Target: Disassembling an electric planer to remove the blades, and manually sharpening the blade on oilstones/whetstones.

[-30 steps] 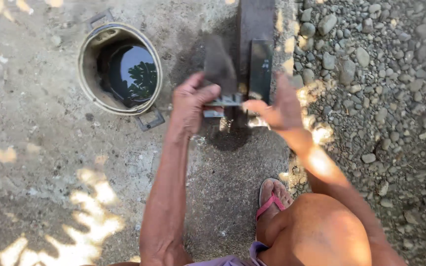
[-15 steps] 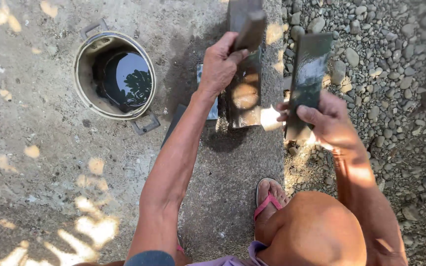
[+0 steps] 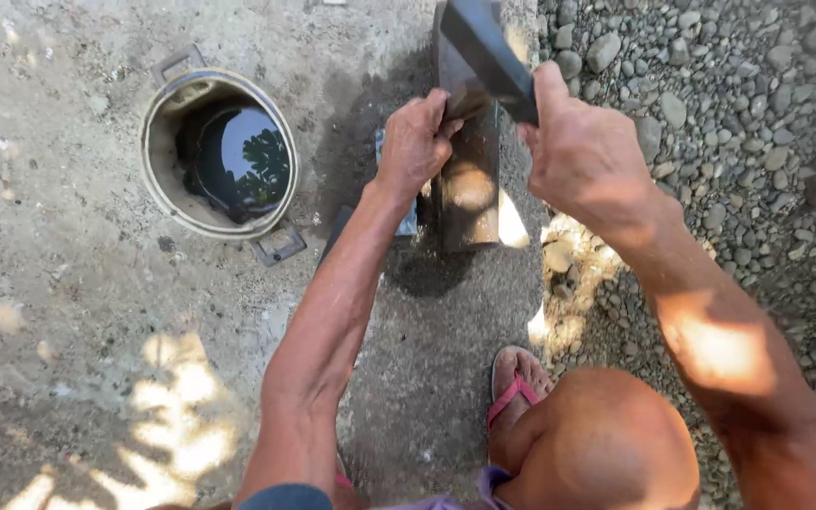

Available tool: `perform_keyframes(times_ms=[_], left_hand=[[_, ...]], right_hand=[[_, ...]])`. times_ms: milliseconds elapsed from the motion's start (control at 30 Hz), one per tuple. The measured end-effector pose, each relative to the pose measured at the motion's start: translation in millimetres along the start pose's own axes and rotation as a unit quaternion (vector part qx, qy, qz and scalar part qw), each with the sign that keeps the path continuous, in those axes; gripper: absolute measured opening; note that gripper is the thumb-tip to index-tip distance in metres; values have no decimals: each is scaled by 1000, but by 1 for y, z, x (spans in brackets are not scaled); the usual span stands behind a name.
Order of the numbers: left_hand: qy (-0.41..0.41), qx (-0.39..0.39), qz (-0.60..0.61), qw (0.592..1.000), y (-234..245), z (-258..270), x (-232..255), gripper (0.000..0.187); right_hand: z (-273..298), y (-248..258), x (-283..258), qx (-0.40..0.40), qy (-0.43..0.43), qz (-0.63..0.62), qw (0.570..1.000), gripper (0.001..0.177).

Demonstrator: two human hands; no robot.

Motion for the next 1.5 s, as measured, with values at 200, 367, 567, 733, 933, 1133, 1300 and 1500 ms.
perform_keyframes(times_ms=[200, 367, 567, 733, 933, 1133, 1300, 1500], left_hand=[[0, -4, -41, 999, -8, -4, -4, 32], [25, 3, -46, 999, -10, -3, -6, 30], [203, 49, 285, 935, 27, -7, -26, 18], [300, 14, 237, 924, 77, 15, -11, 16], [300, 20, 286, 910, 87, 41, -16, 13], [343, 21, 300, 890, 93, 61, -20, 10], [346, 36, 319, 882, 107, 61, -11, 16], [353, 25, 330, 875, 105, 62, -13, 14]], right_hand=[[-7, -17, 9, 34, 50, -9, 998, 29], [24, -25, 28, 148, 133, -297, 934, 21], [18, -136, 62, 153, 67, -532, 830, 19], [19, -146, 40, 200, 67, -450, 868, 27], [23, -158, 45, 215, 33, -158, 963, 69], [27, -149, 33, 261, 70, -176, 946, 92], [34, -133, 41, 222, 74, -435, 870, 48], [20, -180, 69, 190, -8, -544, 817, 20]])
Point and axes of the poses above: each hand's wrist, its own z-axis away from the middle knuckle, its own y-axis out of the back of the hand, x = y × z, the point moved 7 cm from there along -z, towards the middle knuckle, and after that the axes turned 2 degrees about y, right-handed, at the moved point
